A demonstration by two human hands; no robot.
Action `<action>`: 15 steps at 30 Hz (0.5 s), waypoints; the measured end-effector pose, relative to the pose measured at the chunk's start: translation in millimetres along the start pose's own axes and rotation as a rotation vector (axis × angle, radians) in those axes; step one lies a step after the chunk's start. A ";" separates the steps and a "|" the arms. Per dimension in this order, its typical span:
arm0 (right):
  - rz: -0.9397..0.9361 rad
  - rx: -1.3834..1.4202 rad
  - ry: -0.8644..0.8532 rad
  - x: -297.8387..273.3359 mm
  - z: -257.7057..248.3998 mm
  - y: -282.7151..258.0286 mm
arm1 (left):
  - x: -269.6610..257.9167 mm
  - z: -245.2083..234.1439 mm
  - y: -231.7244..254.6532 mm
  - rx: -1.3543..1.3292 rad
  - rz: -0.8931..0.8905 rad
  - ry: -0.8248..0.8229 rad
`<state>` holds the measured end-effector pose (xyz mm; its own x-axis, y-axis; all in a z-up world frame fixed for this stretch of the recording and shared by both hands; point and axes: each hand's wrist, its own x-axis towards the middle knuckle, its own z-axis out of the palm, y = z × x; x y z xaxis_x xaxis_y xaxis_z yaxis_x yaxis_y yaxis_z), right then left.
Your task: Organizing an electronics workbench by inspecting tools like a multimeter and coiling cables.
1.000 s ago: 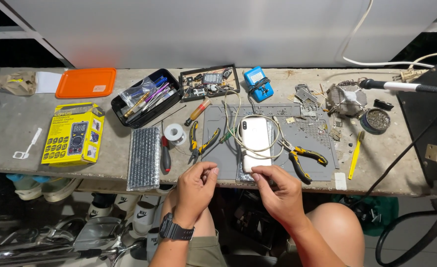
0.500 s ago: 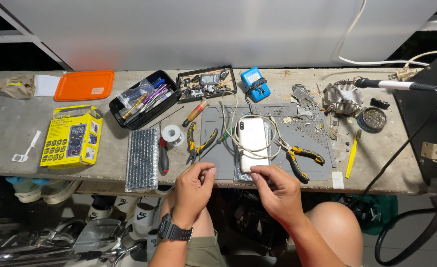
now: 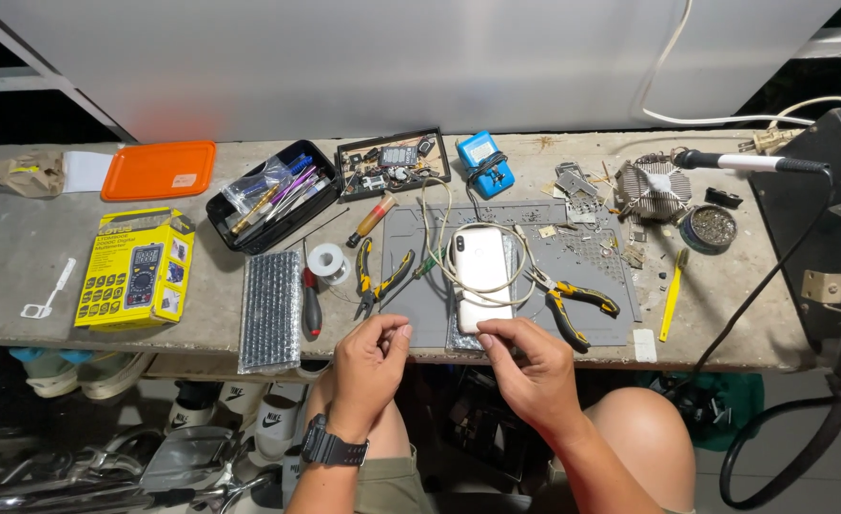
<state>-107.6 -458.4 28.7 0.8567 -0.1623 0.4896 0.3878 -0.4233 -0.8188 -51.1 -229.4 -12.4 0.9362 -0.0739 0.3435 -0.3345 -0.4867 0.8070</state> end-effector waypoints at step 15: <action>0.017 0.015 -0.005 0.9 -1.8 -2.4 | -0.1 -1.1 2.3 0.010 -0.025 -0.014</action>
<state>-108.3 -459.1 31.6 0.8645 -0.1652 0.4746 0.3787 -0.4067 -0.8314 -52.1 -229.6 -10.0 0.9457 -0.0735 0.3167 -0.3100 -0.4970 0.8105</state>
